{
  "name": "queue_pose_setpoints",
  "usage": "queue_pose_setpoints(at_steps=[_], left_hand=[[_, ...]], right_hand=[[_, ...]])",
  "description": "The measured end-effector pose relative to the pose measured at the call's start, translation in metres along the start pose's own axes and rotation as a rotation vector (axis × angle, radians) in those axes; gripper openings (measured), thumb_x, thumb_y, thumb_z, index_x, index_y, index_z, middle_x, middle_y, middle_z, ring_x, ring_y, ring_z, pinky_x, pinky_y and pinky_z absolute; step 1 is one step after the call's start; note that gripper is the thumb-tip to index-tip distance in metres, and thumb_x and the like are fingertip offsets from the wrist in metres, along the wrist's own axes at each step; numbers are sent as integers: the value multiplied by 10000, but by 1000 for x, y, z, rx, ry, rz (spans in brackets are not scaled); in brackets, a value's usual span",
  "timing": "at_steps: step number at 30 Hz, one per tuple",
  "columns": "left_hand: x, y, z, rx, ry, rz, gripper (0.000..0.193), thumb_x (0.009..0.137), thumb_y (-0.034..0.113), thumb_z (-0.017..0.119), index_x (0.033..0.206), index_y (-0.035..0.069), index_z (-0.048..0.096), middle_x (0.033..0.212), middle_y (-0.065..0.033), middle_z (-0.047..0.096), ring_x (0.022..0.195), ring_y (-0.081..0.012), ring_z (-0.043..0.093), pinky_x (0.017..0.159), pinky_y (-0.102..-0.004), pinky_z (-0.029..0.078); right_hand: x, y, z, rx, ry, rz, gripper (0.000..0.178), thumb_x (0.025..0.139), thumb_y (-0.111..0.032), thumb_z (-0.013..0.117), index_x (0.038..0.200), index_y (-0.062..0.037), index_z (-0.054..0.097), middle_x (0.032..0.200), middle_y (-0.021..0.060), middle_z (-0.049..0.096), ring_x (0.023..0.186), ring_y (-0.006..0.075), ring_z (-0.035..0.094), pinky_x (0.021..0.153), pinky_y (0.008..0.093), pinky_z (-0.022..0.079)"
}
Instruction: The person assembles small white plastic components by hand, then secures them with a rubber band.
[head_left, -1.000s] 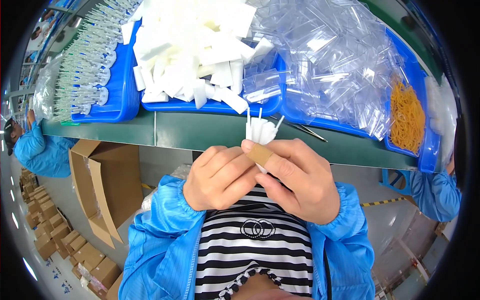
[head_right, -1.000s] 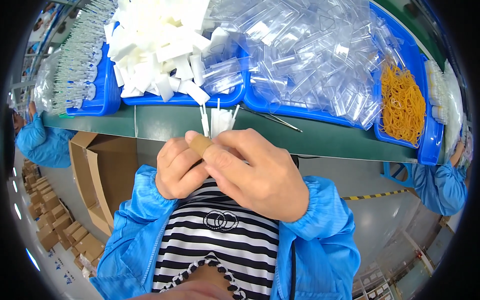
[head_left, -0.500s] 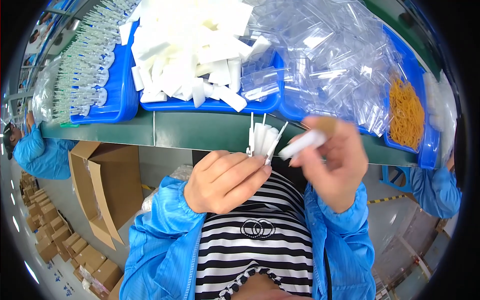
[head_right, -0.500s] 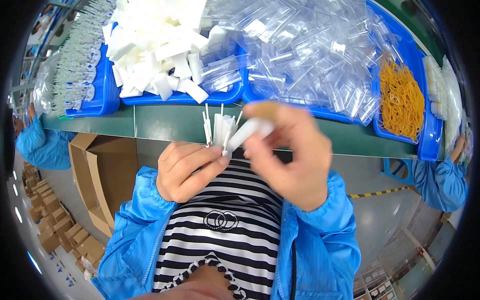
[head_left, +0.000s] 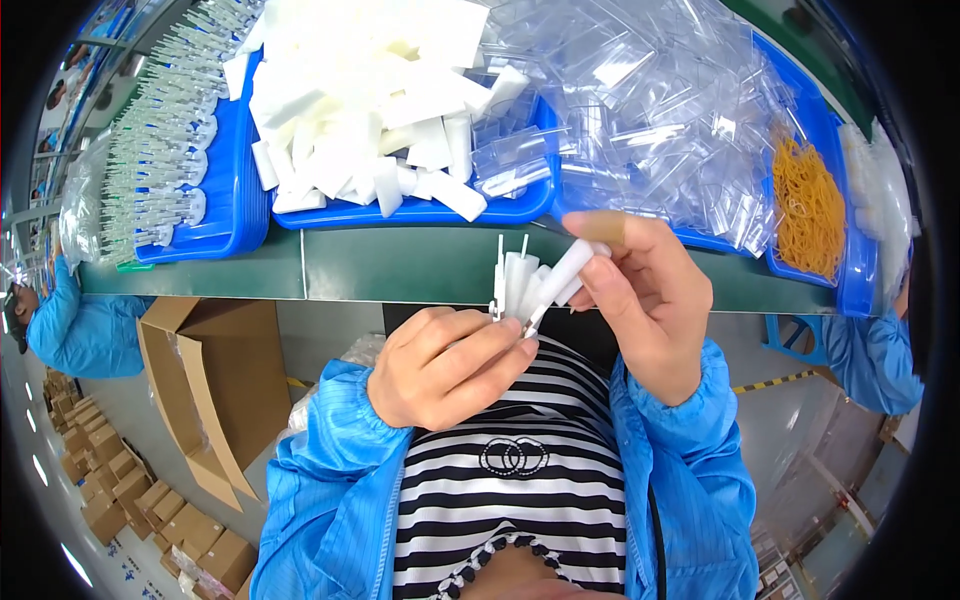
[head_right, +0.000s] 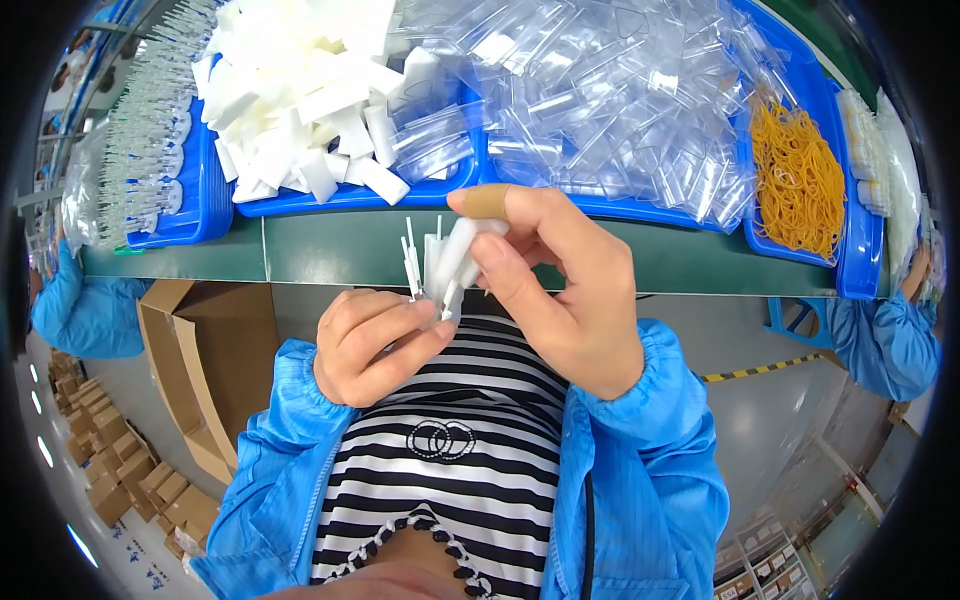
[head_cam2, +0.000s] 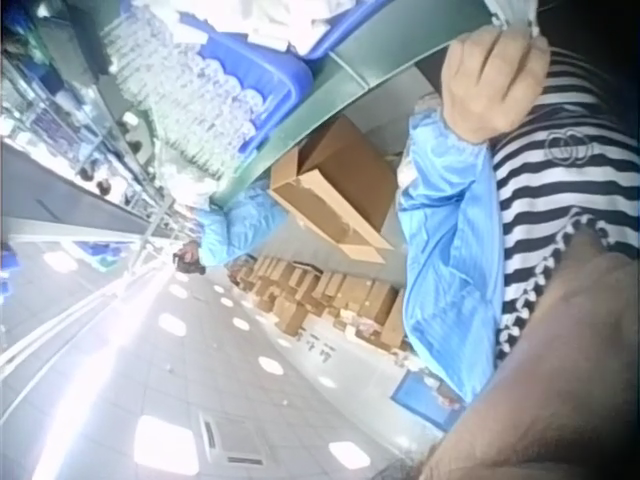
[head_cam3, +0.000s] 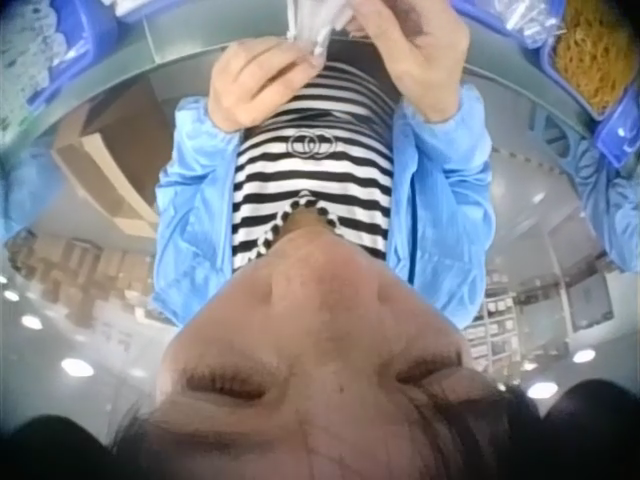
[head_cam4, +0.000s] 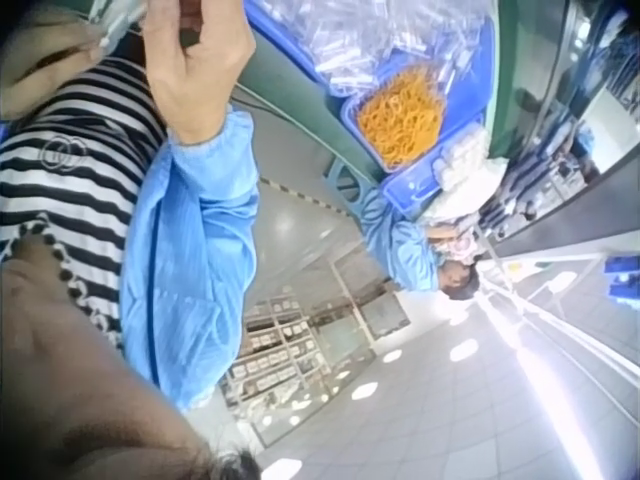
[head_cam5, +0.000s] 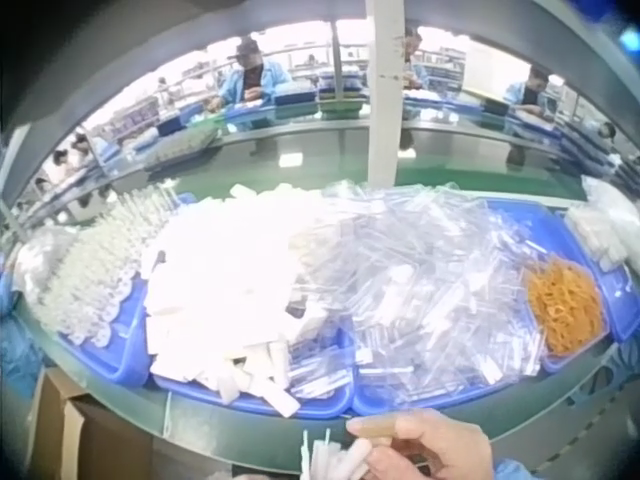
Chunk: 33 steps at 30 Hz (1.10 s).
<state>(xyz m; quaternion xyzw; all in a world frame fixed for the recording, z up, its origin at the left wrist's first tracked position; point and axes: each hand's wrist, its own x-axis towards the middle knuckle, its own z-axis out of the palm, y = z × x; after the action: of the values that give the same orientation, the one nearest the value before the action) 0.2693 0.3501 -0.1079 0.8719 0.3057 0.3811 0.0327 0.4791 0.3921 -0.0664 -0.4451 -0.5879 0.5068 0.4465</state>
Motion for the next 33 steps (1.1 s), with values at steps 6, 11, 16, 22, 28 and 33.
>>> queue_pose_setpoints(at_steps=[6, 11, 16, 22, 28, 33], left_hand=[[-4, -1, -3, -6, 30, -19, 334, 672, 49, 790, 997, 43, 712, 1040, -67, 643, 825, -207, 625, 613, -288, 505], [-7, 0, -5, -26, 37, -20, 326, 671, 42, 797, 985, 47, 712, 1048, -69, 628, 832, -215, 630, 613, -289, 521], [-6, 0, -4, -35, 44, -11, 330, 669, 55, 794, 988, 47, 713, 1044, -69, 626, 848, -220, 632, 630, -292, 522], [-13, 0, -3, -52, 26, -38, 322, 690, 61, 774, 1006, 46, 713, 1054, -78, 636, 867, -223, 631, 658, -308, 518], [-12, -1, -4, -26, 0, -52, 319, 706, 64, 764, 1019, 44, 709, 1124, -95, 684, 872, -211, 629, 675, -306, 502], [-10, 0, -4, 39, -27, -3, 318, 716, 85, 760, 1027, 47, 710, 1140, -97, 702, 874, -200, 626, 668, -295, 488]], right_hand=[[0, 6, 1, -135, -86, -125, 240, 914, 38, 627, 1151, 18, 657, 965, 85, 675, 747, 137, 636, 675, 253, 529], [0, 9, 6, -45, -56, -81, 231, 916, 52, 617, 1138, 11, 664, 973, 89, 683, 768, 142, 644, 675, 257, 529], [2, 13, 5, -219, -55, -150, 208, 942, 31, 599, 1137, 10, 669, 990, 89, 682, 801, 136, 653, 685, 252, 544], [4, 7, -3, 103, -140, 106, 205, 1000, -49, 553, 1174, 12, 644, 1048, 83, 681, 857, 122, 670, 734, 246, 581], [2, 13, -2, 187, -66, 123, 216, 1000, -52, 556, 1185, 14, 648, 1058, 87, 678, 837, 108, 664, 723, 236, 567], [1, 10, -3, -62, -63, -75, 213, 936, 25, 605, 1132, 13, 686, 928, 92, 674, 745, 119, 618, 636, 249, 511]])
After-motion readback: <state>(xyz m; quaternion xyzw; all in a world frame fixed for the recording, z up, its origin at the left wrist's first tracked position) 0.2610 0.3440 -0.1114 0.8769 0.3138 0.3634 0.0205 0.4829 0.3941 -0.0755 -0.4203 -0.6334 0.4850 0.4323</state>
